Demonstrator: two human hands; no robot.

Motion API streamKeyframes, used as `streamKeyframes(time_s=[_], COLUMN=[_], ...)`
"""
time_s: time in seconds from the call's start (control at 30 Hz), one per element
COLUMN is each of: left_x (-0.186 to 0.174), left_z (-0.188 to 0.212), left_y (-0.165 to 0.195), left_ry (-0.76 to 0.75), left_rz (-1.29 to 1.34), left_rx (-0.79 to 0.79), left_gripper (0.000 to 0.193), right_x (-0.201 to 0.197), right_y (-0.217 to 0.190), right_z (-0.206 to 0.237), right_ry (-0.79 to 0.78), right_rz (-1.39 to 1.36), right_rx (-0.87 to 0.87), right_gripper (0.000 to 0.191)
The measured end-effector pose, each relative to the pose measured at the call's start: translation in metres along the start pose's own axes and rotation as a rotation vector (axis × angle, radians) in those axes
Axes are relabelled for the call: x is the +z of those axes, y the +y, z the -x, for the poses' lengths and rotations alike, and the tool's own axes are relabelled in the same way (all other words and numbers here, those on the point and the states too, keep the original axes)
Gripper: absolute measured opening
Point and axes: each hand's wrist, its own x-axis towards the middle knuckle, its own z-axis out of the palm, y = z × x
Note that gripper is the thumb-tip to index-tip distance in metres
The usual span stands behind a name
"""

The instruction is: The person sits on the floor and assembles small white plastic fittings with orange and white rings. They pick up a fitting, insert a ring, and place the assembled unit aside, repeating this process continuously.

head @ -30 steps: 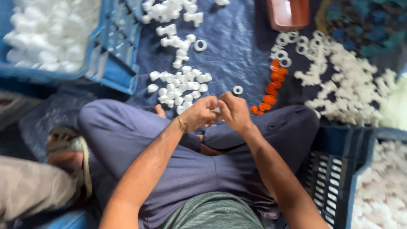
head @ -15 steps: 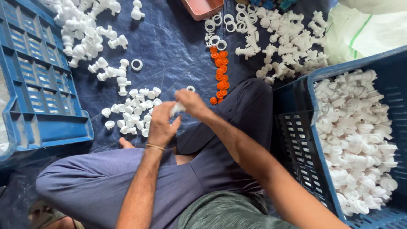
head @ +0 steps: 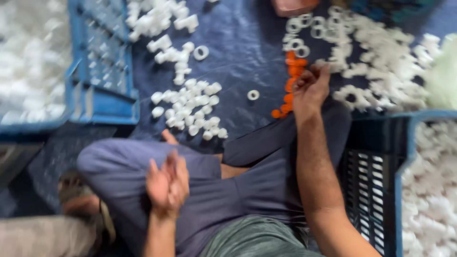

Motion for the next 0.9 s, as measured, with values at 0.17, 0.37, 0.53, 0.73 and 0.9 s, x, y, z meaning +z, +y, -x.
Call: streamKeyframes(time_s=[0.17,0.37,0.53,0.73,0.9], left_x=[0.043,0.069,0.036,0.009,0.038], left_z=[-0.042,-0.173,-0.265,-0.288,-0.241], left_y=[0.095,0.155,0.163,0.148,0.139], left_ry=[0.022,0.642,0.968,1.033,0.712], left_rz=[-0.489,-1.515,-2.561,-2.565,-2.180], left_rx=[0.376,0.445,0.503,0.510,0.713], left_gripper=[0.048,0.029,0.046,0.053,0.047], right_x=[0.008,0.024,0.048,0.049,0.048], right_y=[0.009,0.003,0.007,0.027,0.054], right_z=[-0.007,0.015,0.030,0.025,0.035], right_ry=[-0.067,-0.090,-0.130,-0.262,-0.622], right_rz=[0.024,0.161,0.484,0.900,1.174], right_rx=[0.081,0.079,0.001,-0.042,-0.225], right_gripper=[0.033,0.022,0.012,0.016,0.019])
